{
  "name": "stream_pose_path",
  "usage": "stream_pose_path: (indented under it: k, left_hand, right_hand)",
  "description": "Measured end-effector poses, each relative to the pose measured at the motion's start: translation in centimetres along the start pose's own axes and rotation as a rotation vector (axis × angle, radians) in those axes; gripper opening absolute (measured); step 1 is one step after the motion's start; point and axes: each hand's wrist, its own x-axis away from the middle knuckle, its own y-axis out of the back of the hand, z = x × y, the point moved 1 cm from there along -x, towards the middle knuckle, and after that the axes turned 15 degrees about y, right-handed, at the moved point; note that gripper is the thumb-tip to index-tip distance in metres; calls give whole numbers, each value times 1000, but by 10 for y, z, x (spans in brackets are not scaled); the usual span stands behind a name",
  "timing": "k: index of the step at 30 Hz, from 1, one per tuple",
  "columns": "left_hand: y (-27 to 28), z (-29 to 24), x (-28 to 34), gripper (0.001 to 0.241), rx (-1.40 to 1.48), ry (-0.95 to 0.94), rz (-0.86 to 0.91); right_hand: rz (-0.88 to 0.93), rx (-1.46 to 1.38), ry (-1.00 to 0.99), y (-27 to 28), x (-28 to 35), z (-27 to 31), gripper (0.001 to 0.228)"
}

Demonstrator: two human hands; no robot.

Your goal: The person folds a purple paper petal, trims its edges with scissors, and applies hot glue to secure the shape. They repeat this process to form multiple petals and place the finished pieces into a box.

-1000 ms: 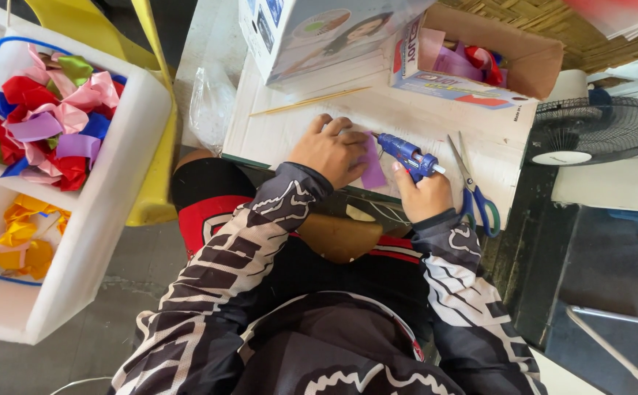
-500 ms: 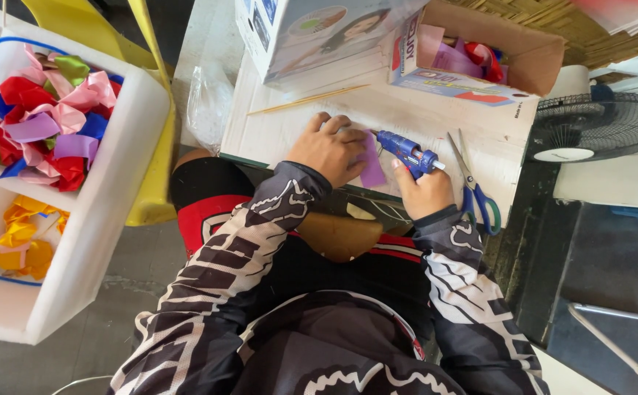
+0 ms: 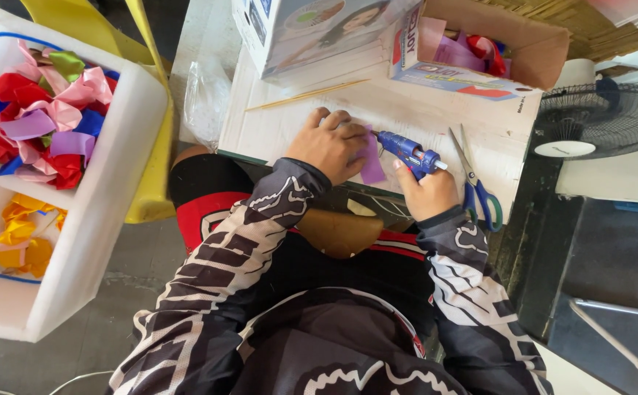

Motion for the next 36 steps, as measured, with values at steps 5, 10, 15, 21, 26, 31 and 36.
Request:
stream_pose_path:
  k: [5, 10, 15, 21, 26, 31, 36]
  left_hand:
    - [-4, 1, 1, 26, -8, -1, 19]
    - [2, -1, -1, 26, -15, 7, 33]
    - [-4, 1, 1, 27, -25, 9, 22]
    - [-7, 4, 1, 25, -8, -8, 31]
    - [-9, 4, 2, 25, -3, -13, 30]
    - [-10, 4, 2, 25, -3, -3, 9]
    - [-6, 4, 1, 26, -14, -11, 6]
  right_hand:
    - [4, 18, 16, 2, 4, -1, 40]
    - [7, 2, 33, 5, 5, -1, 42]
    - [18, 3, 36, 4, 9, -8, 39]
    - [26, -14, 9, 3, 15, -12, 39]
    - [37, 31, 36, 8, 20, -7, 39]
    - [67, 42, 44, 20, 23, 5, 38]
    - [83, 53, 1, 24, 28, 7, 39]
